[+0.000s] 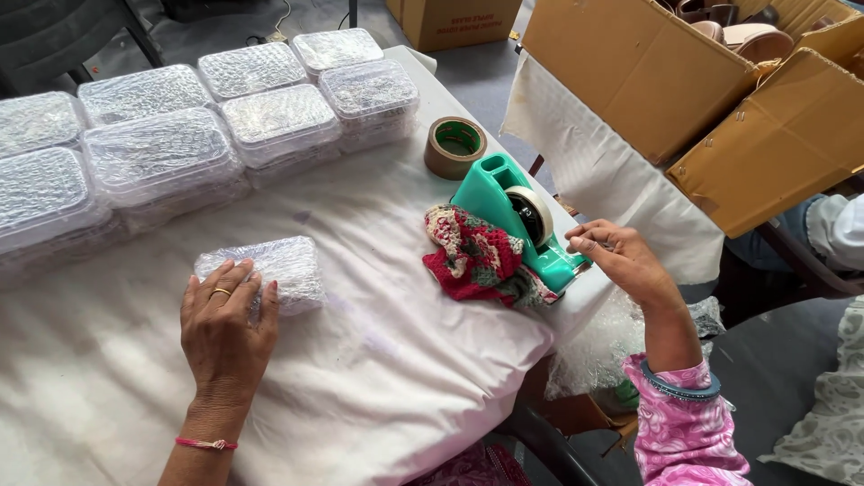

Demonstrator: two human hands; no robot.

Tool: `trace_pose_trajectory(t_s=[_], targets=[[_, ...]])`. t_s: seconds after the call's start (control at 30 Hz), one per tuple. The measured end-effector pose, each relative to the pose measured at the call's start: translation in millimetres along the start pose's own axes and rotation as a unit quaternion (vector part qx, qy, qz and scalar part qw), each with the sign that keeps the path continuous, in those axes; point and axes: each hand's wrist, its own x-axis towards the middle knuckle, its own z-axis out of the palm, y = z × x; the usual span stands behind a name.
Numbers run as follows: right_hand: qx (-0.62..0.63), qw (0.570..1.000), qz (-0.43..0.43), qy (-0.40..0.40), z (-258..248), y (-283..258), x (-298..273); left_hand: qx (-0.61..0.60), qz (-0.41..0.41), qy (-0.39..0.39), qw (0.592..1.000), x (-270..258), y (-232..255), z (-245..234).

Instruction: The person wraps a small, clear plastic container with bubble wrap on a white tablecloth. They fold the wrap around the container and secure it with clear tape using a dispenser. The wrapped container is then placed on a stack of similar items.

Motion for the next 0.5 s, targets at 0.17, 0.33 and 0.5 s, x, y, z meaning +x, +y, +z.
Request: trace_pose_trajectory(t_s=[0.17, 0.33, 0.5], targets=[[0.054, 0.998, -0.012, -0.036, -0.3, 2.0, -2.5, 0.000, -0.002, -0.001, 1.000, -0.7, -0.4, 0.9], [0.049, 0.998, 0.000, -0.050, 1.3, -6.9, -3.8, 0.000, -0.002, -0.003, 1.000, -1.8, -1.2, 0.9], [0.077, 0.996, -0.005, -0.042, 1.8, -4.3, -6.2, 0.003, -0.003, -0.009, 1.000, -2.8, -2.9, 3.2]])
